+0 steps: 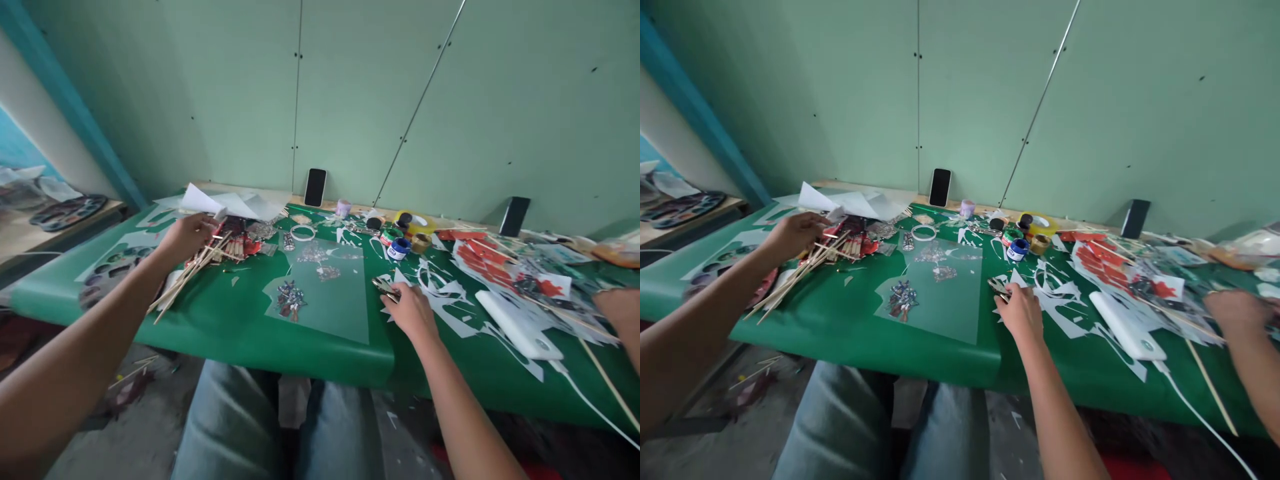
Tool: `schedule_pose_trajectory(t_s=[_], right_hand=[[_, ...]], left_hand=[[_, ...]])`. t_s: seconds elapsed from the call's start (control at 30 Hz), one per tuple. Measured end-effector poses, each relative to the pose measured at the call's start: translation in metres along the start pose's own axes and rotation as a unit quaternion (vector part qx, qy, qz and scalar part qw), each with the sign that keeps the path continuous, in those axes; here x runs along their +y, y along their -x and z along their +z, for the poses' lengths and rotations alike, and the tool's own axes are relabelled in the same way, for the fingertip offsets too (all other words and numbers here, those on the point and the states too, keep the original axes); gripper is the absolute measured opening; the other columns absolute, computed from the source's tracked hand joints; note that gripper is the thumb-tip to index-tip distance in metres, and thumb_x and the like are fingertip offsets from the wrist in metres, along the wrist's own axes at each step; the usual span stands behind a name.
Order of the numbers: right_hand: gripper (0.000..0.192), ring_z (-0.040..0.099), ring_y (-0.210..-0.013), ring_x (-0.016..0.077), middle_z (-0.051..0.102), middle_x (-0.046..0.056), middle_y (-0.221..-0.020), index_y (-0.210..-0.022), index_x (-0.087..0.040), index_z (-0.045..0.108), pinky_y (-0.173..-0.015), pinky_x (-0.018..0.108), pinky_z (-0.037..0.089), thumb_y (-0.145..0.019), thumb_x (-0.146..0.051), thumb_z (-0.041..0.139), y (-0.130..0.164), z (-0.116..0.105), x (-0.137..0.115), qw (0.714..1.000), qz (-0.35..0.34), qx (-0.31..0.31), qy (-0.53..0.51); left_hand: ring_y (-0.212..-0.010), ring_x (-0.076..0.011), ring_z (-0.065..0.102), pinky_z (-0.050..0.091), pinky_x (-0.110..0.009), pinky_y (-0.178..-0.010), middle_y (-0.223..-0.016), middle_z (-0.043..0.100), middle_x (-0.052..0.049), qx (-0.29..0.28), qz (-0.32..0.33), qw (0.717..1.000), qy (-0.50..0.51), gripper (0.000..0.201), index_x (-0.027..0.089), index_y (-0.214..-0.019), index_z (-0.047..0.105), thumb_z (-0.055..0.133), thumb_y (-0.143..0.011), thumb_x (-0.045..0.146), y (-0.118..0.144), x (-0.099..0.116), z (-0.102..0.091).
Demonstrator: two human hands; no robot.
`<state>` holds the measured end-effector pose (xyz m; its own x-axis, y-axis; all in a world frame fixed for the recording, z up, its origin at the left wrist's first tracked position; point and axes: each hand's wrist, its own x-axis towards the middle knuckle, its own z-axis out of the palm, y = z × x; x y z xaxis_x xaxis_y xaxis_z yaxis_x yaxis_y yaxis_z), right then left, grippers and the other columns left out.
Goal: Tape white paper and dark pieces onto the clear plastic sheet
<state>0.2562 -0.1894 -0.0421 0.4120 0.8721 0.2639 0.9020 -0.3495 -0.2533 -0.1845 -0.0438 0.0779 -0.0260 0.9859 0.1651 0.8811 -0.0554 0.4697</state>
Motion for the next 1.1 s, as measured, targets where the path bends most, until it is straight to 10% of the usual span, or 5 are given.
schedule_pose_trajectory(t_s=[0.17, 0.4, 0.63, 0.8, 1.1], right_hand=[[0.023, 0.055, -0.094, 0.0302, 0.063, 0.013, -0.098, -0.101, -0.021, 0.066, -0.073, 0.038, 0.042, -0.087, -0.033, 0.052, 0.004, 0.009, -0.004, 0.998, -0.036, 0.044, 0.012], [0.031, 0.052, -0.093, 0.0313, 0.062, 0.015, -0.102, -0.103, -0.019, 0.069, -0.076, 0.042, 0.042, -0.086, -0.036, 0.050, 0.010, 0.014, -0.006, 0.996, -0.027, 0.080, -0.021], [0.031, 0.052, -0.090, 0.0303, 0.063, 0.016, -0.098, -0.101, -0.017, 0.067, -0.077, 0.042, 0.043, -0.086, -0.037, 0.048, 0.010, 0.015, -0.004, 0.994, -0.033, 0.101, -0.037], [0.032, 0.053, -0.090, 0.0303, 0.064, 0.015, -0.096, -0.100, -0.018, 0.067, -0.078, 0.042, 0.042, -0.088, -0.037, 0.045, 0.010, 0.015, -0.003, 0.993, -0.042, 0.102, -0.030], [0.032, 0.054, -0.091, 0.0322, 0.065, 0.016, -0.099, -0.101, -0.017, 0.068, -0.075, 0.042, 0.043, -0.087, -0.037, 0.047, 0.010, 0.017, -0.002, 0.994, -0.038, 0.096, -0.020]], left_hand=[[-0.080, -0.0200, 0.058, 0.046, -0.028, -0.074, -0.098, 0.068, -0.005, -0.005, 0.009, 0.981, -0.191, 0.030, 0.022, -0.109, 0.068, 0.051, -0.086, 0.032, 0.006, 0.004, 0.005], [-0.094, -0.0246, 0.062, 0.047, -0.030, -0.074, -0.112, 0.068, -0.007, -0.004, 0.067, 0.978, -0.199, 0.031, 0.023, -0.112, 0.067, 0.046, -0.089, 0.026, 0.005, 0.026, 0.028], [-0.113, -0.0265, 0.060, 0.045, -0.035, -0.093, -0.128, 0.064, -0.005, -0.123, 0.238, 0.956, -0.120, 0.037, 0.026, -0.121, 0.064, 0.047, -0.090, 0.036, 0.007, 0.068, 0.090], [-0.136, -0.0331, 0.039, 0.023, -0.054, -0.112, -0.147, 0.048, -0.009, -0.083, 0.261, 0.949, -0.155, 0.051, 0.024, -0.139, 0.050, 0.050, -0.091, 0.043, 0.016, 0.081, 0.132], [-0.107, -0.0302, 0.056, 0.043, -0.041, -0.091, -0.112, 0.065, -0.014, 0.038, 0.125, 0.972, -0.197, 0.041, 0.018, -0.115, 0.065, 0.031, -0.097, 0.032, -0.021, 0.051, 0.087]])
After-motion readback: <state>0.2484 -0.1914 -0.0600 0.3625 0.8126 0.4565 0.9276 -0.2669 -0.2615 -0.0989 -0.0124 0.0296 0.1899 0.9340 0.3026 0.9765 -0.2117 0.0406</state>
